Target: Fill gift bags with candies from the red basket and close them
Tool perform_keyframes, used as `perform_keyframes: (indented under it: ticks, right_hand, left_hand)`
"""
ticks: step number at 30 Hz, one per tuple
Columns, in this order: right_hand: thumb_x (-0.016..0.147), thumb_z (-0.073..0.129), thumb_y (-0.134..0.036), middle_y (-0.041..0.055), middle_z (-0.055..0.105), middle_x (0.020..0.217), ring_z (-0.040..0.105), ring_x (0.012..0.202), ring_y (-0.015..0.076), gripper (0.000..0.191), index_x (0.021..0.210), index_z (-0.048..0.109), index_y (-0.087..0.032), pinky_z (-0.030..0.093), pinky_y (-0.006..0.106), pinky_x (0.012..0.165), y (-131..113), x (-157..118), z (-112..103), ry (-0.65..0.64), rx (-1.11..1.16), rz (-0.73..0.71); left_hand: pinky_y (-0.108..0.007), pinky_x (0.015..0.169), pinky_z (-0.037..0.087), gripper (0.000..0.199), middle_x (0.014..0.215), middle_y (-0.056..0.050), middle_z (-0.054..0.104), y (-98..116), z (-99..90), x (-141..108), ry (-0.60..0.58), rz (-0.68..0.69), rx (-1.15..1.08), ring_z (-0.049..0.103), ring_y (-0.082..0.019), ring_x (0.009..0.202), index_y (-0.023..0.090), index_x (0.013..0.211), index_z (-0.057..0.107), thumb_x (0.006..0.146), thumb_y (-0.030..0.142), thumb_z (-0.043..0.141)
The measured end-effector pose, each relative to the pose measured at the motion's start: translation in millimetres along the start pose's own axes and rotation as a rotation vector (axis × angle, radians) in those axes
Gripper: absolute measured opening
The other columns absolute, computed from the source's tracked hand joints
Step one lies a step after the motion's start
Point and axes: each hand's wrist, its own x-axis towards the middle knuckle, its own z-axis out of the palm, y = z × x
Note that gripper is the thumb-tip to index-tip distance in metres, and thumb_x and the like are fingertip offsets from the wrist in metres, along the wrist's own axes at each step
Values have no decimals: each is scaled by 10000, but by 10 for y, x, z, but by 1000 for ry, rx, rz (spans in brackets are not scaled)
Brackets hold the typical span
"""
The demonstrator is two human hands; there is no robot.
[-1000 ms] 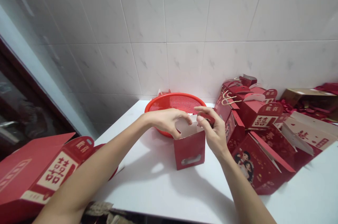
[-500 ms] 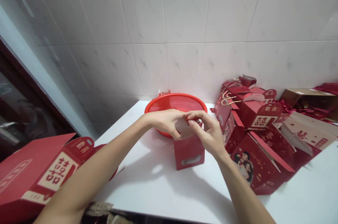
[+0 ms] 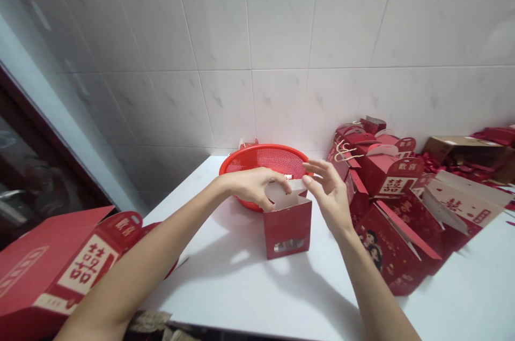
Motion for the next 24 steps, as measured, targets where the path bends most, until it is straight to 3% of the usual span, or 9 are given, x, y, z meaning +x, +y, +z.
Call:
perform_keyframes:
  ticks: [4, 8, 11, 13, 15, 17, 20, 24]
  right_hand:
    - [755, 766, -448, 107, 623, 1275, 588, 1195, 268, 637, 1304, 497, -270, 489, 438, 987, 89, -125, -83, -170, 17, 164]
    - [792, 741, -414, 85, 675, 1204, 639, 1105, 256, 458, 1198, 617, -244, 506, 396, 953, 177, -287, -142, -309, 72, 211]
    - [822, 701, -439, 73, 726, 1006, 670, 932, 243, 317, 1031, 698, -201, 533, 380, 861, 220, -367, -175, -259, 74, 224]
    - [821, 696, -444, 60, 723, 900, 657, 851, 230, 291, 960, 713, -189, 538, 363, 809, 231, -405, -191, -211, 47, 227]
    - [824, 689, -431, 47, 708, 845, 639, 813, 214, 262, 911, 714, -186, 529, 339, 782, 227, -438, -199, -172, 13, 212]
    - [840, 666, -423, 40, 694, 818, 620, 786, 199, 247, 880, 706, -183, 512, 313, 753, 209, -468, -195, -135, -29, 191]
    - [877, 619, -430, 43, 690, 851, 606, 793, 188, 261, 912, 693, -182, 486, 292, 739, 166, -500, -165, -92, -95, 141]
    - [935, 510, -500, 35, 661, 823, 588, 778, 179, 358, 889, 659, -177, 468, 275, 711, 117, -519, -107, -58, -88, 123]
  left_hand:
    - [-274, 781, 429, 379, 1091, 0, 699, -59, 4, 39, 20, 79, -59, 611, -191, 945, 263, 1103, 712, 731, 197, 676]
    - [-271, 798, 428, 228, 985, -2, 722, -117, 19, 74, 34, 156, -124, 622, -185, 931, 250, 1029, 748, 828, 268, 640]
    - [-275, 777, 436, 339, 1070, -5, 715, -152, 54, 100, -3, 215, -161, 623, -191, 926, 289, 1146, 711, 813, 350, 690]
    - [-281, 772, 446, 521, 1173, -19, 685, -174, 91, 128, 22, 239, -201, 620, -202, 964, 312, 1273, 630, 761, 303, 730]
    - [-284, 757, 456, 586, 1143, -35, 682, -184, 132, 161, 81, 230, -248, 623, -199, 953, 290, 1322, 577, 751, 226, 697]
    - [-283, 744, 458, 462, 1035, -34, 684, -172, 165, 187, 118, 219, -260, 621, -186, 903, 232, 1216, 624, 758, 177, 640]
    - [-275, 733, 448, 152, 892, -19, 653, -120, 186, 202, 131, 234, -230, 597, -161, 830, 167, 902, 648, 758, 153, 600]
    - [-261, 721, 425, 51, 860, -11, 614, -82, 184, 198, 112, 253, -216, 554, -138, 794, 167, 809, 586, 764, 143, 579]
